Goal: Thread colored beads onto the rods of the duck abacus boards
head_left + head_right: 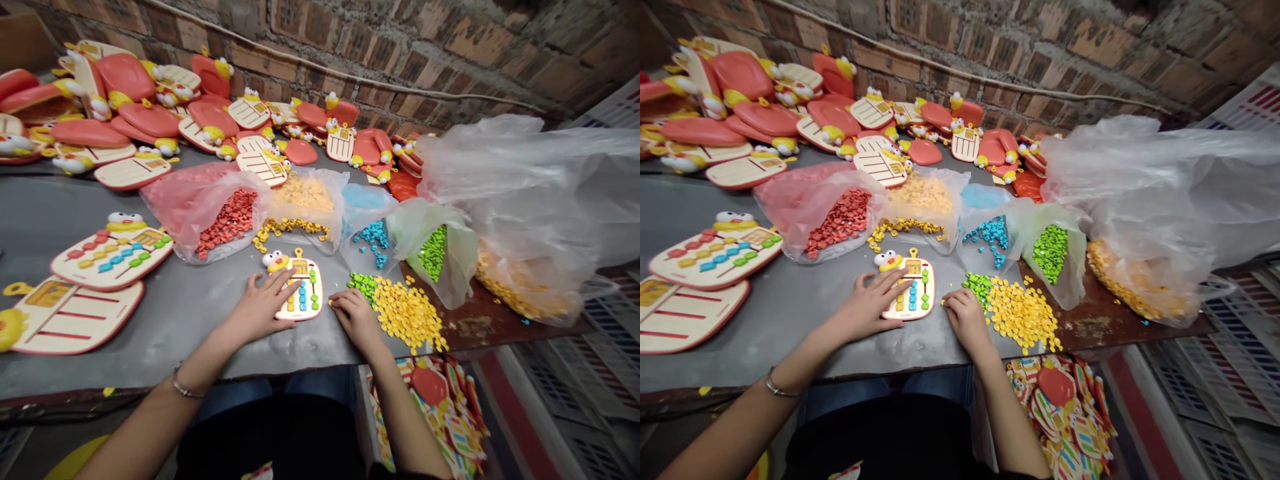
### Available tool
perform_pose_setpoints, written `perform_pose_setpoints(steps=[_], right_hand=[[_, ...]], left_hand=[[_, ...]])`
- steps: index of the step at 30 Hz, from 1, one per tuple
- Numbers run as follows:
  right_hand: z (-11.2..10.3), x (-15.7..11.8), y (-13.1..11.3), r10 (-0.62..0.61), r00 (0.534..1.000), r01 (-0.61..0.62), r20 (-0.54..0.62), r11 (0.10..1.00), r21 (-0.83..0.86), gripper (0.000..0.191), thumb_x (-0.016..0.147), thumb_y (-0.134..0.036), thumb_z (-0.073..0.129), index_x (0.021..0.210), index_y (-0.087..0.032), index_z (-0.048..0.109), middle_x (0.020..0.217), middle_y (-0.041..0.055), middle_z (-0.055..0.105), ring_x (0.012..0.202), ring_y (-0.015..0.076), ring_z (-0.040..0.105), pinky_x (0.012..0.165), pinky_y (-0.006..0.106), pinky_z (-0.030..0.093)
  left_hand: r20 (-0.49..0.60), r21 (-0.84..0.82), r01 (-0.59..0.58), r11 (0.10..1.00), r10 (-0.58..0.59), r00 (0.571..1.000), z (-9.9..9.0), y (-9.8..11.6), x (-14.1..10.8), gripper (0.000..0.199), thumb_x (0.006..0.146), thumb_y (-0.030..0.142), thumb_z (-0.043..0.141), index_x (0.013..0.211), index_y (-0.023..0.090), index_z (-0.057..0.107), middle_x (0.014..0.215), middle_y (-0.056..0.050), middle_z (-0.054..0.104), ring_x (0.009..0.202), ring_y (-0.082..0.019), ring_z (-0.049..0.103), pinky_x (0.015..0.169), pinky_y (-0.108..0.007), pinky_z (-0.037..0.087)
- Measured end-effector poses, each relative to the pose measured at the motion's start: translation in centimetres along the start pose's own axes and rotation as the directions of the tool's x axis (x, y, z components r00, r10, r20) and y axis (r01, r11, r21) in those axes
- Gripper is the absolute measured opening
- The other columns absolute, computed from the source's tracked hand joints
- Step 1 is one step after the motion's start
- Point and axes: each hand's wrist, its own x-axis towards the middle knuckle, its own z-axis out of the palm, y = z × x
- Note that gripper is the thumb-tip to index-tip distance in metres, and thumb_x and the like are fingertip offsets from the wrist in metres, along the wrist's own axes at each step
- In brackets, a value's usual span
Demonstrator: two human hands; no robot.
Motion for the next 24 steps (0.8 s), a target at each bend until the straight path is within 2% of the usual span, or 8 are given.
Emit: perform_pose_setpoints(steps=[6, 11, 13, 17, 20, 24], right_hand=[[-0.4, 0.7, 0.2, -0.027, 1.0, 0.027, -0.003, 0.999, 0.039, 0.016, 0.092, -0.014, 0.052, 0.083, -0.021, 0.064, 0.092, 0.008, 0.068, 0.089, 0.0233, 0.061, 0.08, 0.04, 0.052], [-1.3, 5.1, 0.9, -0.114, 0.993, 0.117, -0.033, 0.988, 0.105, 0.013, 0.093, -0.018, 0.052, 0.086, -0.02, 0.063, 0.092, 0.0082, 0.067, 0.086, 0.0207, 0.064, 0.078, 0.034, 0.053], [-1.2, 7.5, 1.2, -0.162, 0.987, 0.16, 0.01, 0.982, 0.102, 0.013, 0.092, -0.018, 0.053, 0.085, -0.019, 0.063, 0.09, 0.0082, 0.067, 0.084, 0.0209, 0.064, 0.077, 0.033, 0.053], [-0.3, 11.2, 1.7, -0.206, 0.961, 0.195, 0.184, 0.978, 0.075, 0.014, 0.089, -0.012, 0.055, 0.078, -0.017, 0.063, 0.084, 0.0077, 0.066, 0.078, 0.02, 0.063, 0.073, 0.031, 0.051], [0.2, 12.4, 1.7, -0.2, 0.94, 0.199, 0.276, 0.979, 0.031, 0.015, 0.086, -0.007, 0.057, 0.075, -0.016, 0.063, 0.081, 0.007, 0.065, 0.077, 0.0188, 0.061, 0.071, 0.029, 0.049], [-0.1, 13.0, 1.7, -0.225, 0.915, 0.209, 0.335, 0.974, 0.083, 0.014, 0.084, -0.006, 0.059, 0.075, -0.015, 0.064, 0.079, 0.0062, 0.065, 0.077, 0.0178, 0.06, 0.072, 0.027, 0.047]], left_hand=[[0.015, 0.016, -0.002, 1.0, 0.002, 1.0, 0.0, 0.1, 0.0, 0.074, 0.083, 0.047, 0.068, 0.146, 0.026, 0.037, 0.158, -0.011, 0.025, 0.141, -0.032, 0.028, 0.11, -0.054, 0.017], [-0.021, 0.006, -0.014, 1.0, 0.014, 1.0, 0.2, 0.0, 0.0, 0.075, 0.083, 0.05, 0.068, 0.147, 0.025, 0.036, 0.158, -0.011, 0.025, 0.141, -0.033, 0.029, 0.11, -0.053, 0.016], [-0.03, -0.002, -0.017, 1.0, 0.017, 0.999, 0.2, 0.0, -0.1, 0.076, 0.083, 0.051, 0.067, 0.147, 0.026, 0.035, 0.158, -0.012, 0.026, 0.14, -0.032, 0.029, 0.11, -0.052, 0.017], [-0.004, -0.014, -0.018, 1.0, 0.018, 1.0, 0.2, -0.1, 0.0, 0.075, 0.083, 0.052, 0.067, 0.147, 0.025, 0.036, 0.158, -0.012, 0.026, 0.141, -0.032, 0.029, 0.109, -0.049, 0.021], [0.012, -0.021, -0.017, 1.0, 0.018, 1.0, 0.1, -0.2, 0.1, 0.076, 0.083, 0.052, 0.067, 0.147, 0.024, 0.036, 0.158, -0.011, 0.024, 0.142, -0.031, 0.027, 0.108, -0.047, 0.022], [0.025, -0.038, -0.019, 0.999, 0.02, 0.999, 0.3, -0.3, 0.2, 0.079, 0.082, 0.052, 0.069, 0.148, 0.025, 0.034, 0.159, -0.01, 0.023, 0.143, -0.031, 0.025, 0.109, -0.045, 0.022]])
